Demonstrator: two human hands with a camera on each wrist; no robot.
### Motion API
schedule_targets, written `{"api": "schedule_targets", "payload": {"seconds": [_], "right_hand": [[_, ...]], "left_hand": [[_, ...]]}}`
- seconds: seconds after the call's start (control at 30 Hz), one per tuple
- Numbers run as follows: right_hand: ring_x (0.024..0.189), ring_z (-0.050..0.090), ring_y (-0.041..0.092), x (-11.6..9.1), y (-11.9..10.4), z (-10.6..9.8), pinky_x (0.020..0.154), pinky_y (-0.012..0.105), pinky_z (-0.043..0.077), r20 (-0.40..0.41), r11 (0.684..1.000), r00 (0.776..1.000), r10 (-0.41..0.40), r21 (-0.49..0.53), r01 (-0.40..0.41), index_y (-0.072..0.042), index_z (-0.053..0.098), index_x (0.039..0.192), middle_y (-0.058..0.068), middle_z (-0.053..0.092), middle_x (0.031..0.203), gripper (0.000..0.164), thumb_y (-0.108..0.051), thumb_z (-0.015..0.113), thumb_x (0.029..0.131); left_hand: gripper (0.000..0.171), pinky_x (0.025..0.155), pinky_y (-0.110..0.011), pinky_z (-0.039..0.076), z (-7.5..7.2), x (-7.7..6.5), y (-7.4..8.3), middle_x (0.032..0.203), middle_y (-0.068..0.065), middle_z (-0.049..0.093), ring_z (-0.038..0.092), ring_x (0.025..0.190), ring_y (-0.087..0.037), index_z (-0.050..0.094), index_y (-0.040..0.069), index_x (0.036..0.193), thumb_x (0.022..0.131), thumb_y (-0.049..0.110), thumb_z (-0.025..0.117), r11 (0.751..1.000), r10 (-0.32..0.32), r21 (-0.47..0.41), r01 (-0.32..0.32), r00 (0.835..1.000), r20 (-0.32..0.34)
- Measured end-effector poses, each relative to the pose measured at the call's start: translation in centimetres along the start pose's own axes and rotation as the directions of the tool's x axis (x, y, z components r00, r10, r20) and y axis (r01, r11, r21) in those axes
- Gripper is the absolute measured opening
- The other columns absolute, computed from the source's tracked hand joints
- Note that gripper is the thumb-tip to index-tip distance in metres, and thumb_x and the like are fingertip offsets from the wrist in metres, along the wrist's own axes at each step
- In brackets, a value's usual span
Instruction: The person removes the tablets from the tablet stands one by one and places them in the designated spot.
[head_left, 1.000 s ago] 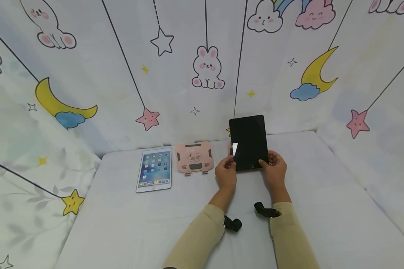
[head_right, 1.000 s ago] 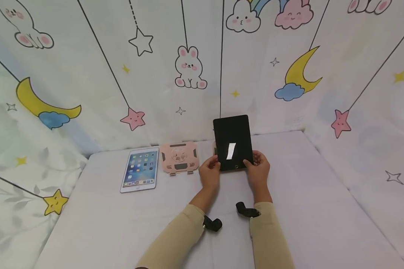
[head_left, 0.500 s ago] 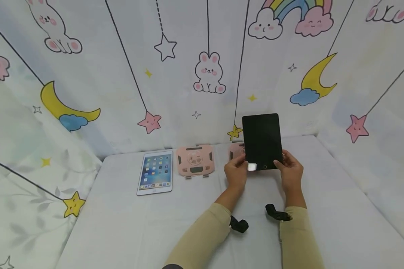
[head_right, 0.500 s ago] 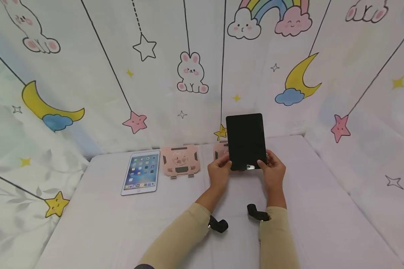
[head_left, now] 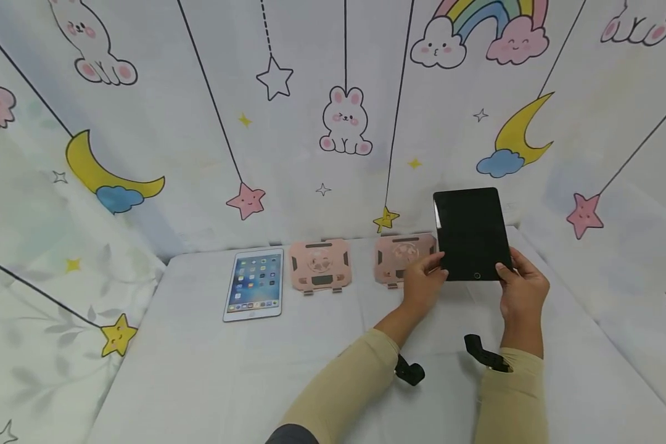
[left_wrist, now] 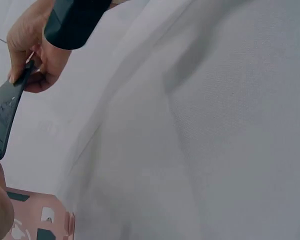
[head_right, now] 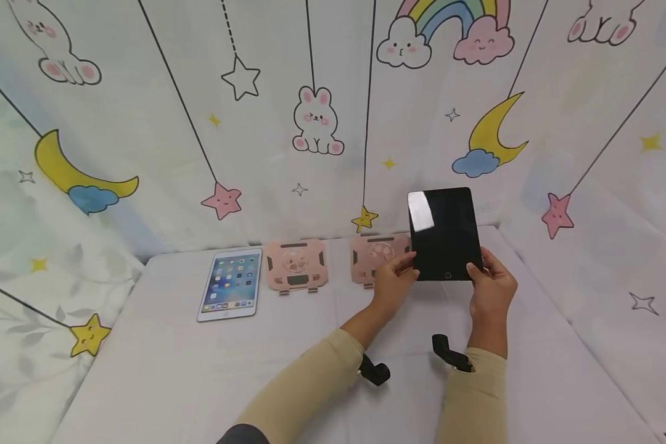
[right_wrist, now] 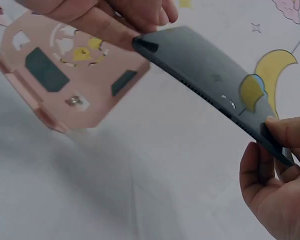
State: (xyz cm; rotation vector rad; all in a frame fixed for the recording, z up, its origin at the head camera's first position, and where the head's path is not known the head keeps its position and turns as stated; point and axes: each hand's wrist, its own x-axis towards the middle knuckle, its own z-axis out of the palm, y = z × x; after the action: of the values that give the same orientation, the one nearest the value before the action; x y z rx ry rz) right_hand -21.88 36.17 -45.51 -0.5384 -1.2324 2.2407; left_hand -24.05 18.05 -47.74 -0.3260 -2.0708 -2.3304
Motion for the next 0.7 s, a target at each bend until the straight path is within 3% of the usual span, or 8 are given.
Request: {"api": "schedule_targets", "payload": {"seconds": [0.1, 0.23, 0.37, 0.5, 0.7], "right_hand": [[0.098, 0.068, 0.012, 0.1, -0.7, -0.7, 0.072, 0.017, 0.060, -0.055, 0.999, 0.998, 0.031, -0.010, -0.031, -0.005, 0.071, 0.127, 0.004, 0.061, 0.110, 0.048, 0.015, 0.073, 0.083], [0.097, 0.067, 0.010, 0.3, -1.0, -1.7, 0.070, 0.016, 0.060, -0.108, 0.996, 0.991, 0.080, -0.036, -0.085, -0.007, 0.071, 0.129, 0.001, 0.062, 0.110, 0.050, 0.015, 0.072, 0.084], [0.094, 0.065, 0.006, 0.6, -0.8, -2.9, 0.066, 0.014, 0.057, -0.160, 0.986, 0.980, 0.118, -0.102, -0.135, -0.011, 0.073, 0.126, -0.003, 0.062, 0.109, 0.046, 0.013, 0.070, 0.086], [0.099, 0.062, 0.005, 0.9, 0.1, -3.5, 0.066, 0.011, 0.055, -0.195, 0.961, 0.971, 0.140, -0.210, -0.180, -0.015, 0.069, 0.133, -0.005, 0.058, 0.112, 0.049, 0.009, 0.068, 0.090], [0.106, 0.059, 0.007, 1.3, 1.7, -3.9, 0.071, 0.006, 0.052, -0.234, 0.929, 0.967, 0.106, -0.324, -0.180, -0.014, 0.064, 0.139, -0.007, 0.059, 0.111, 0.051, 0.007, 0.066, 0.092]], "left_hand": [[0.048, 0.101, -0.018, 0.052, 0.6, -0.4, -0.3, 0.134, -0.004, 0.068, 0.064, 0.121, -0.003, 0.065, 0.011, 0.137, 0.092, -0.008, 0.064, 0.999, -0.008, -0.036, 0.011, 0.995, 0.099], [0.051, 0.104, -0.019, 0.050, 1.4, -1.4, -0.9, 0.137, -0.001, 0.065, 0.062, 0.125, -0.003, 0.063, 0.012, 0.139, 0.092, -0.008, 0.064, 0.997, -0.060, -0.045, 0.067, 0.987, 0.148], [0.050, 0.105, -0.020, 0.049, 2.2, -2.3, -2.1, 0.139, -0.002, 0.064, 0.061, 0.129, -0.007, 0.063, 0.010, 0.139, 0.092, -0.007, 0.065, 0.992, -0.106, -0.058, 0.116, 0.982, 0.154], [0.050, 0.108, -0.021, 0.048, 2.7, -2.6, -3.2, 0.143, -0.008, 0.063, 0.059, 0.134, -0.015, 0.061, 0.005, 0.139, 0.091, -0.008, 0.064, 0.986, -0.125, -0.090, 0.138, 0.983, 0.138], [0.057, 0.111, -0.027, 0.047, 2.9, -2.8, -4.1, 0.148, -0.008, 0.059, 0.055, 0.139, -0.020, 0.058, 0.003, 0.142, 0.088, -0.008, 0.068, 0.979, -0.175, -0.084, 0.186, 0.977, 0.125]]}}
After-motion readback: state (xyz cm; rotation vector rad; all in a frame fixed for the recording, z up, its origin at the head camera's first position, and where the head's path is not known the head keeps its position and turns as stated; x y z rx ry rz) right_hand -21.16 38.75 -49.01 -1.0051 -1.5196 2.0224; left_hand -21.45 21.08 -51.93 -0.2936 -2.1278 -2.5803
